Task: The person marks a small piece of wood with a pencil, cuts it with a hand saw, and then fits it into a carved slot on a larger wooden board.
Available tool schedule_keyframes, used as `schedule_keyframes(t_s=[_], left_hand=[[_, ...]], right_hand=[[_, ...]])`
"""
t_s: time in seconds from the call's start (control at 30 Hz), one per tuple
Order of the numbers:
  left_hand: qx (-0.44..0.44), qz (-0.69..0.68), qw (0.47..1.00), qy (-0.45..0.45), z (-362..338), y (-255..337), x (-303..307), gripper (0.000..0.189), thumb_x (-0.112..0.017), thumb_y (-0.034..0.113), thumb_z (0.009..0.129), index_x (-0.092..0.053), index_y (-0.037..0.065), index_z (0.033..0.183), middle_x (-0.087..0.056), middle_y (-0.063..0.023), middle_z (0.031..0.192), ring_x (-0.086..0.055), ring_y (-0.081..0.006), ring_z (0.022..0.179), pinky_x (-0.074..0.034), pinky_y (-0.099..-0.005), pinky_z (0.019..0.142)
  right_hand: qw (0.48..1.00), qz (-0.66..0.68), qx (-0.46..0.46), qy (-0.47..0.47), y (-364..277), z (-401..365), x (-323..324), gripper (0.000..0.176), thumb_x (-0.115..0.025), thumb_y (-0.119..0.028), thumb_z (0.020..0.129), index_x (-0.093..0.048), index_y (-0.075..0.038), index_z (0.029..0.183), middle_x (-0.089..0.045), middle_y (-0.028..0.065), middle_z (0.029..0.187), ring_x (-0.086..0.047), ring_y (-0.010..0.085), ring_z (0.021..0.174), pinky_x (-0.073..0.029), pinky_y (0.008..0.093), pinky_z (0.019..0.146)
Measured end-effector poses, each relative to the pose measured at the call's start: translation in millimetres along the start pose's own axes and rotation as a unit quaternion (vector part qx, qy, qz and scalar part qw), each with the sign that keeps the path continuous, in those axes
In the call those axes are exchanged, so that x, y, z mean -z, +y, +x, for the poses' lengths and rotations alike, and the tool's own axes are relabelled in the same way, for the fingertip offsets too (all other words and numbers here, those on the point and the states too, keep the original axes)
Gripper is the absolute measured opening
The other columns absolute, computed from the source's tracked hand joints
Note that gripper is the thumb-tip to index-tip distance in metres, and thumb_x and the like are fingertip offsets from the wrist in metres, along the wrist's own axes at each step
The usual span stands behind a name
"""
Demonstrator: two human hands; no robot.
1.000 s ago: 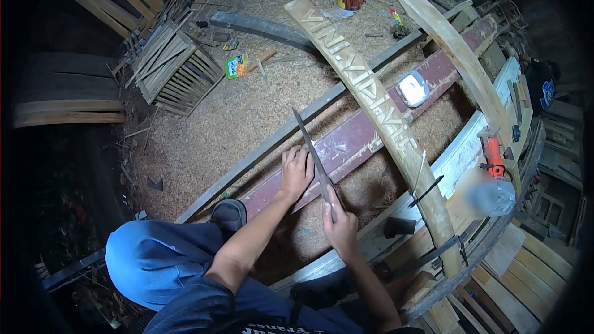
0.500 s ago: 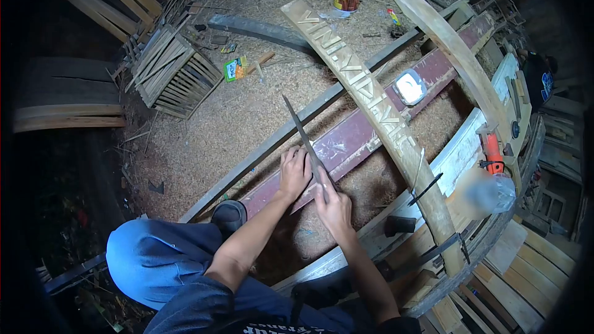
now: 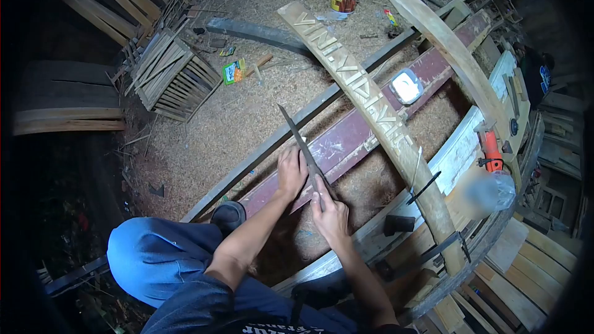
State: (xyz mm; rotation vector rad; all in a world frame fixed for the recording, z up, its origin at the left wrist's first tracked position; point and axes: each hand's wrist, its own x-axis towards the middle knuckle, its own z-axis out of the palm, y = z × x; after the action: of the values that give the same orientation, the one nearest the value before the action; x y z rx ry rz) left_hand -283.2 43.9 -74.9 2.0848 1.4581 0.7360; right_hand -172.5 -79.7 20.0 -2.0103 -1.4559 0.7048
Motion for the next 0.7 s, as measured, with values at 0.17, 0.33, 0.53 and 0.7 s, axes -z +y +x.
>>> schedule_keyframes(t_s=[0.17, 0.33, 0.53, 0.7], left_hand=[[0.009, 0.005, 1.0, -0.007, 1.3, 9.9, 1.2, 0.022, -0.056, 0.014, 0.099, -0.065, 0.0, 0.112, -0.067, -0.022, 0.107, -0.061, -0.0389, 0.104, -0.044, -0.0489, 0.094], [0.002, 0.014, 1.0, -0.007, 0.8, 17.3, 5.2, 0.019, -0.057, 0.013, 0.097, -0.063, 0.0, 0.109, -0.065, -0.0226, 0.106, -0.059, -0.0415, 0.104, -0.044, -0.0501, 0.093], [0.004, 0.013, 1.0, -0.02, -5.4, 21.3, 9.4, 0.021, -0.057, 0.014, 0.096, -0.059, 0.0, 0.112, -0.061, -0.0241, 0.112, -0.055, -0.0443, 0.106, -0.043, -0.0511, 0.096], [-0.009, 0.073, 0.996, -0.046, -7.0, 13.6, 3.8, 0.019, -0.052, 0.016, 0.098, -0.054, 0.0, 0.109, -0.06, -0.022, 0.102, -0.055, -0.0417, 0.101, -0.04, -0.0509, 0.094]], right_hand=[[0.997, 0.066, 0.013, 0.023, 16.3, -14.9, 20.0, 0.047, -0.06, -0.025, 0.098, -0.056, -0.021, 0.144, -0.058, 0.0204, 0.055, -0.062, 0.0389, 0.051, -0.049, 0.0502, 0.053], [0.998, 0.061, -0.018, 0.012, 12.6, -21.7, 22.7, 0.046, -0.061, -0.021, 0.096, -0.059, -0.018, 0.141, -0.059, 0.0209, 0.057, -0.062, 0.0394, 0.051, -0.049, 0.0502, 0.054], [0.994, 0.101, -0.006, 0.035, 17.2, -34.5, 18.8, 0.046, -0.06, -0.021, 0.096, -0.059, -0.017, 0.141, -0.06, 0.0236, 0.06, -0.062, 0.0422, 0.053, -0.05, 0.0515, 0.056], [0.993, 0.115, -0.032, 0.025, 13.1, -39.1, 16.4, 0.046, -0.061, -0.022, 0.095, -0.059, -0.018, 0.141, -0.062, 0.0252, 0.063, -0.062, 0.0435, 0.055, -0.05, 0.0521, 0.056]])
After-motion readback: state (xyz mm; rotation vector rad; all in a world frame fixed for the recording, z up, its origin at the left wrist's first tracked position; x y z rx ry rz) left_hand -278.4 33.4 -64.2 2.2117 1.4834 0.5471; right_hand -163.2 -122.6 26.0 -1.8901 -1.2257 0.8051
